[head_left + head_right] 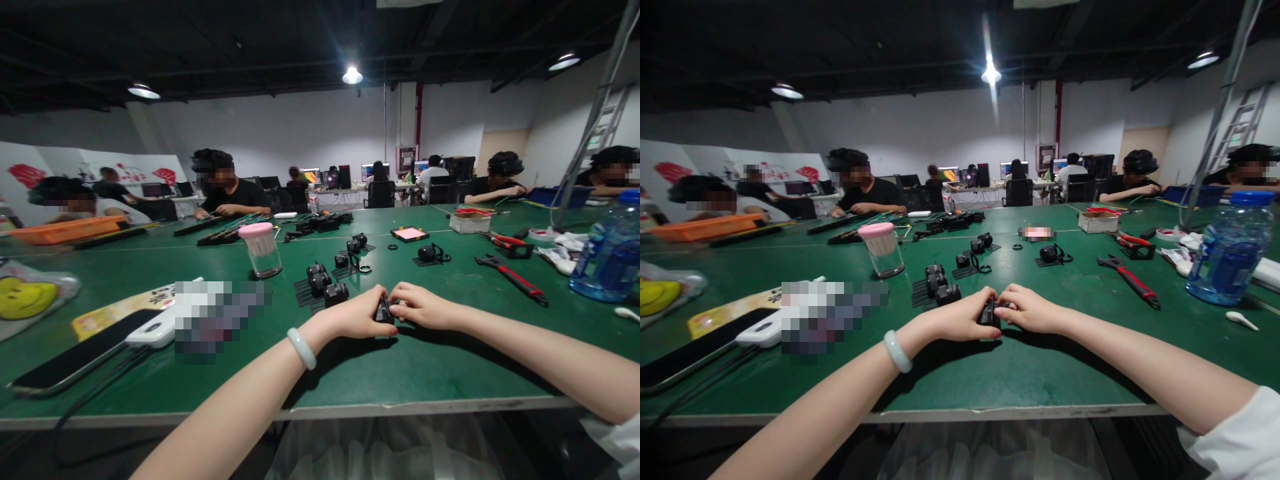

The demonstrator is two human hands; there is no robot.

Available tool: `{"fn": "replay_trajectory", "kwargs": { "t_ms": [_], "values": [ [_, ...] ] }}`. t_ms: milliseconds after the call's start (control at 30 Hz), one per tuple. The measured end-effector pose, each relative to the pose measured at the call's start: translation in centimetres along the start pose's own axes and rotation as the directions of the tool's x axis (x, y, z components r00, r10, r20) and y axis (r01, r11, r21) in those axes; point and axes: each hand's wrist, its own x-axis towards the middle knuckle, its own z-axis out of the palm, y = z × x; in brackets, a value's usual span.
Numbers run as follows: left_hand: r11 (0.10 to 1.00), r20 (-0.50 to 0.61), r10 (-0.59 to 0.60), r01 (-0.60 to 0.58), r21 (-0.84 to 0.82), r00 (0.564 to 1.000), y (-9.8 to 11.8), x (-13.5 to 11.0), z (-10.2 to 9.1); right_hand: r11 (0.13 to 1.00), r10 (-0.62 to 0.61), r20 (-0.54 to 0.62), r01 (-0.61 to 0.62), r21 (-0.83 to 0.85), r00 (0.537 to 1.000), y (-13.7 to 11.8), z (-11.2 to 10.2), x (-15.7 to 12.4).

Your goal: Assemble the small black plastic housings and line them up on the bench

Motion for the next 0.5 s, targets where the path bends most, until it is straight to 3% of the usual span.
{"fn": "replay_trajectory", "kwargs": {
  "t_ms": [500],
  "values": [
    [1.0,-0.008,0.012,-0.012,0.011,1.0,-0.13,0.01,0.07,0.997,0.043,-0.074,-0.038,0.063,0.996,0.1,0.51,-0.08]
  ]
}}
